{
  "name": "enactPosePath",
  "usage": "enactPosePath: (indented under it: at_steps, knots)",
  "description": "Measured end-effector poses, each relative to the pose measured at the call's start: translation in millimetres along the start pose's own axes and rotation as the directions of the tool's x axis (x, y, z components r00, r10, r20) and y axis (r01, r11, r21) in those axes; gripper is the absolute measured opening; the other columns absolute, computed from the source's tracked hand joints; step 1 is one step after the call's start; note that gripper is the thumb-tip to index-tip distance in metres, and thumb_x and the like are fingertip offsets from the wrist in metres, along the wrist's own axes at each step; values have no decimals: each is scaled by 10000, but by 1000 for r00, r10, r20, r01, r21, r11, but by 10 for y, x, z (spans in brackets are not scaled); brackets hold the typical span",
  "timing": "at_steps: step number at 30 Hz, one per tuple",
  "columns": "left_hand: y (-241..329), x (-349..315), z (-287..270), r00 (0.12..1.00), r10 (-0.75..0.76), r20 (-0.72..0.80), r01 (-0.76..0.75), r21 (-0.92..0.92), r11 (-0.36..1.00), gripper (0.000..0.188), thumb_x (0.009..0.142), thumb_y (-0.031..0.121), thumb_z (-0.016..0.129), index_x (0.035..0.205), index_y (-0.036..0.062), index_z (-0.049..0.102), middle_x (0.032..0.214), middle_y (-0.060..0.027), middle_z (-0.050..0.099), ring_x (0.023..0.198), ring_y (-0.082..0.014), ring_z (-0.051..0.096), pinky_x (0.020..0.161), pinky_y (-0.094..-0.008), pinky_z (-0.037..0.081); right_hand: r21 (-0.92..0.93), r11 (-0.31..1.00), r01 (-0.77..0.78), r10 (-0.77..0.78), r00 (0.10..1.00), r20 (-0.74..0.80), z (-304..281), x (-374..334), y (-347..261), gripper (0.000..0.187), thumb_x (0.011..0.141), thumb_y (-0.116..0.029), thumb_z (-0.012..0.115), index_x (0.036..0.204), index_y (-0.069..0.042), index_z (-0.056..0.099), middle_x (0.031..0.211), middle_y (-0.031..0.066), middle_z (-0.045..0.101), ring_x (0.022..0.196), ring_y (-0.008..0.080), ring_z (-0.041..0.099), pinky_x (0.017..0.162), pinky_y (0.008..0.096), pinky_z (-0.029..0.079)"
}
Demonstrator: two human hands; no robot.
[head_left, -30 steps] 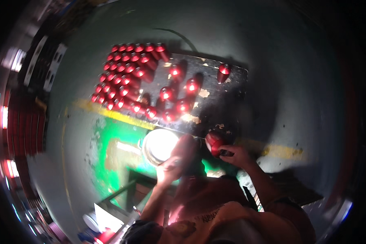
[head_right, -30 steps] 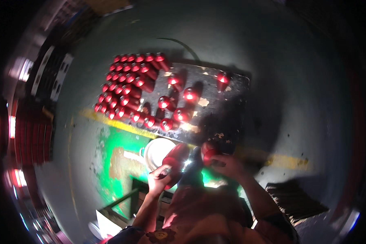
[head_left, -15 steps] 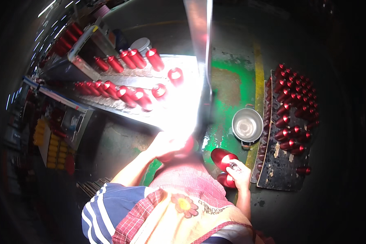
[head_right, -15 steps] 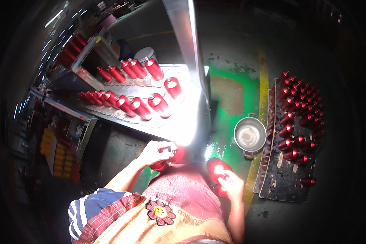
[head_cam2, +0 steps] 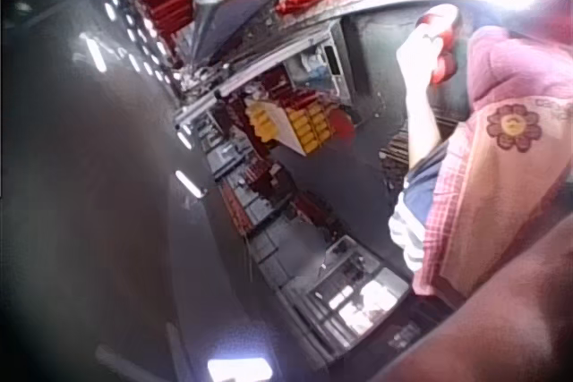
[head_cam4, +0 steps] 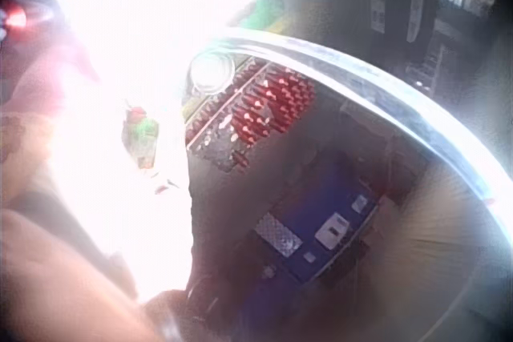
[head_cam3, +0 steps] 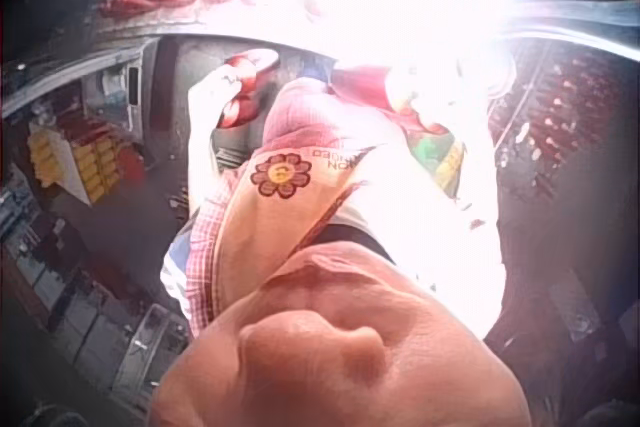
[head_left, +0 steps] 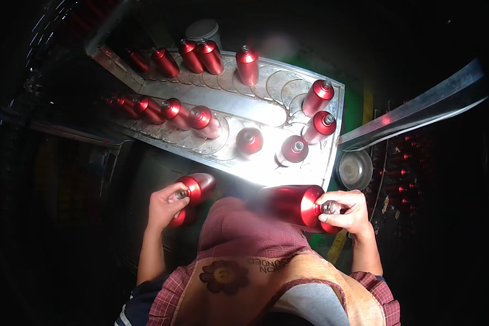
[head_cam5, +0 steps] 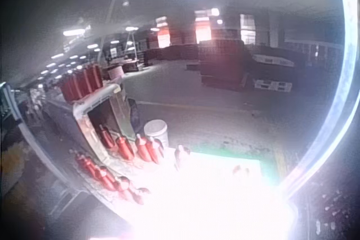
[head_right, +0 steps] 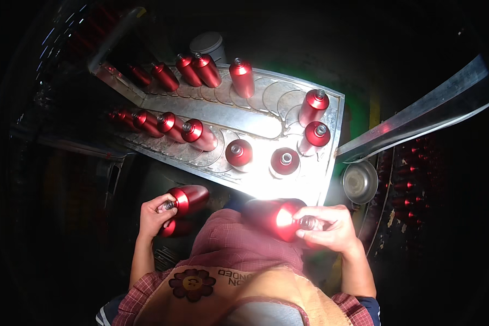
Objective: The person repeatedly picks up red spray cans from a tray, dips the nozzle into a metal bowl, and places the cans back into the tray. The person continues this cycle, handling the cans one at a time.
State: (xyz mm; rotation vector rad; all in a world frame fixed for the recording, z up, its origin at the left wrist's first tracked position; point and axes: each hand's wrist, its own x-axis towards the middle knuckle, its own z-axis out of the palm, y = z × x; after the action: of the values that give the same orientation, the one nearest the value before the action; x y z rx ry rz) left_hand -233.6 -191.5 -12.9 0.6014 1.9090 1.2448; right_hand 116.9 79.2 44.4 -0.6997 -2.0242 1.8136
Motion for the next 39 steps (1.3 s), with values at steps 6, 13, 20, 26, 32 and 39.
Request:
enactPosePath:
  at_steps: [6, 13, 20, 26, 32, 39]
  knots:
    - [60, 700, -1126, 1000, 24, 6, -24, 81, 996, 249, 783, -88, 689, 1004, 26, 690, 726, 62, 561, 550, 7, 451, 474, -179, 324, -35, 956, 291, -287, 909, -302, 80, 1186, -1255, 365, 764, 58, 731, 1118, 45, 642, 848, 44, 658, 598, 6, 495, 513, 154, 352]
    - [-166, 660, -1988, 977, 68, -204, -67, 9, 998, 277, 801, -90, 646, 1055, 23, 658, 738, 29, 539, 535, -27, 442, 460, -194, 340, -312, 938, 152, -238, 937, -256, 268, 3234, -1249, 243, 829, -37, 725, 1070, -36, 688, 691, -53, 542, 570, 10, 427, 493, 184, 302]
    - [-193, -46, -1786, 882, -14, -471, 76, 113, 991, 189, 816, 51, 679, 1003, 33, 663, 754, 8, 571, 643, -70, 515, 534, -232, 394, -474, 844, -251, 78, 932, -355, 51, 4355, -27, 269, 746, -132, 759, 991, -24, 731, 897, 120, 726, 825, 202, 686, 786, 321, 531]
    - [-3, -539, -1372, 744, -227, -629, 5, -334, 943, 209, 909, 151, 664, 1083, 37, 687, 807, 15, 576, 648, -64, 507, 542, -223, 382, -290, 956, -52, -44, 948, -316, -148, 4191, 489, 408, 815, -89, 738, 1197, 8, 634, 676, -38, 540, 584, 48, 475, 530, 218, 391]
    - [111, 250, -2077, 709, -201, -676, 92, -194, 977, 234, 929, 40, 590, 1137, 94, 682, 764, 15, 611, 548, -33, 474, 476, -196, 331, -101, 984, 147, -174, 914, -367, 174, 3771, 43, 347, 894, -41, 670, 1236, -13, 618, 622, -106, 384, 548, -1, 317, 506, 179, 246]
    - [536, 1600, -2717, 885, -151, -439, 106, -126, 986, 238, 898, 296, 691, 1072, 134, 677, 574, 76, 467, 437, -11, 373, 402, -202, 269, -211, 974, 85, -176, 869, -462, 420, 3706, 319, 245, 916, -20, 652, 1161, -18, 663, 723, -96, 437, 608, 0, 354, 542, 168, 274]
